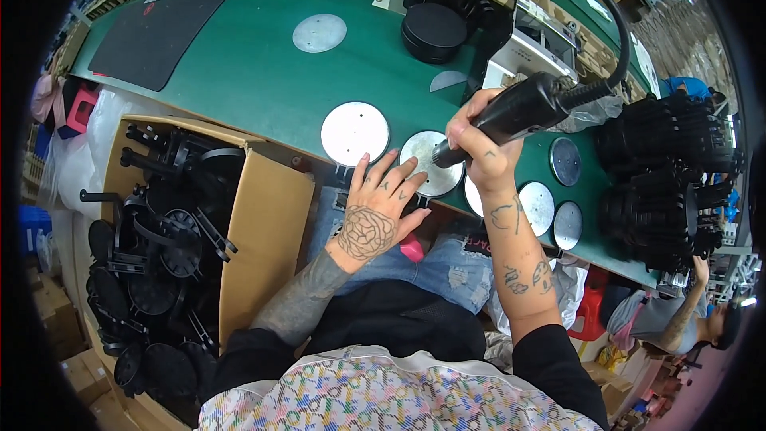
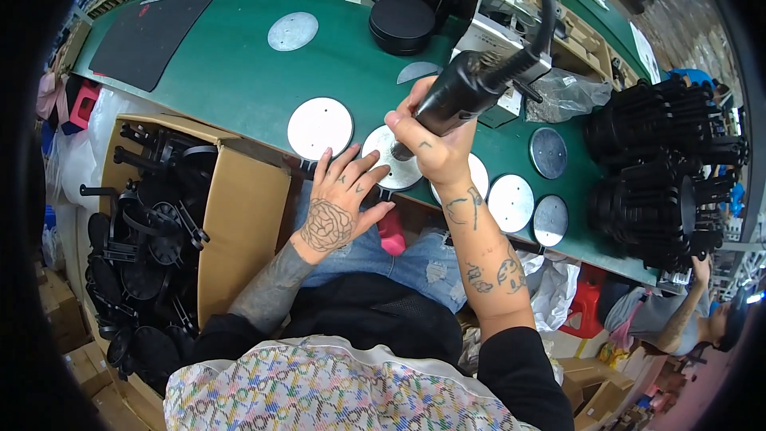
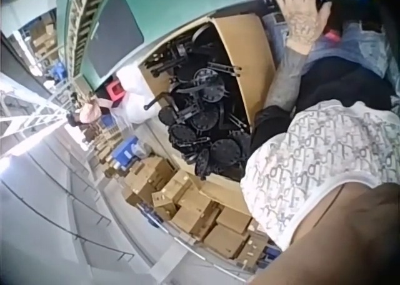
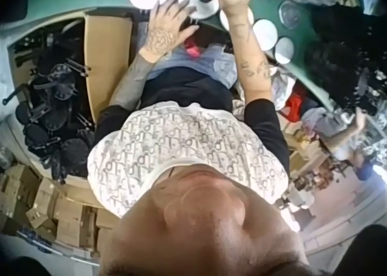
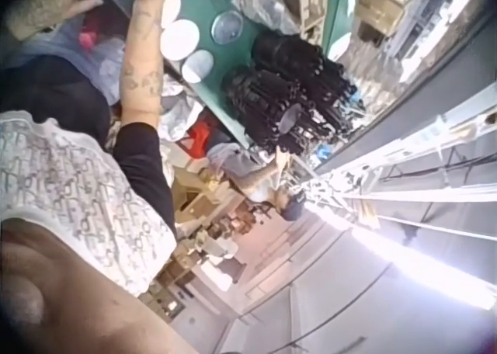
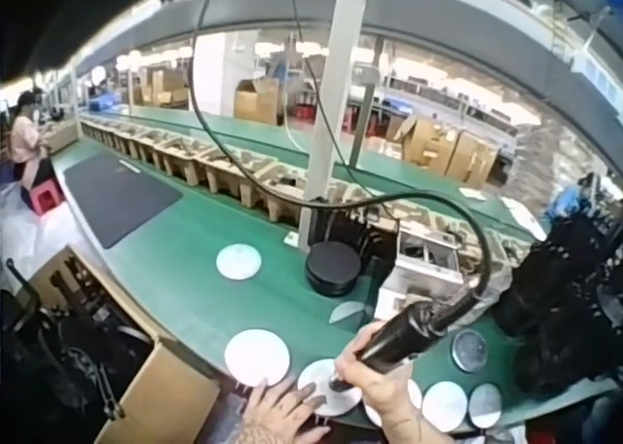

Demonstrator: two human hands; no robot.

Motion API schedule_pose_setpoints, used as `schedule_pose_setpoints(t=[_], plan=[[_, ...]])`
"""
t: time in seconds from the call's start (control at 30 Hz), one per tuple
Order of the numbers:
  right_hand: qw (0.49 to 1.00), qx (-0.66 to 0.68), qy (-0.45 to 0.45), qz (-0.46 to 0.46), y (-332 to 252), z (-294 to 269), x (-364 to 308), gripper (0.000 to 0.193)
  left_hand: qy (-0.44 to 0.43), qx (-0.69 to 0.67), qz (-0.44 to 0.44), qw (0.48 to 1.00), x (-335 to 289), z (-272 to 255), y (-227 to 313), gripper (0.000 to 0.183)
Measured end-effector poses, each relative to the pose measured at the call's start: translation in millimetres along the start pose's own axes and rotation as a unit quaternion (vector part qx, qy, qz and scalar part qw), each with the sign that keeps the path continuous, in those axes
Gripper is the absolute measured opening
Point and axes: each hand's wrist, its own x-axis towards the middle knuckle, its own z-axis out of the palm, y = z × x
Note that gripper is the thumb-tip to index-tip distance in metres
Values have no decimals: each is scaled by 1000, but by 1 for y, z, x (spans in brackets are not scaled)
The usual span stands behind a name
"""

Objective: The person assembles plastic housings and metal plates for electronic devices by hand, securing them together with screws using an electric screwdriver.

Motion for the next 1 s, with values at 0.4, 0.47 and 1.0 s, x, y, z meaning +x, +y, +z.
schedule_pose_setpoints(t=[0.4,0.47,1.0], plan=[[992,7,41,-120,-32,-22,26,34,4,0,-3,1000,-1,0,-1,59],[974,-33,91,-203,-67,-34,46,27,7,-7,3,1000,2,-1,2,58],[993,-43,92,-63,-56,-59,-3,35,25,-25,-1,999,-2,8,-4,56]])
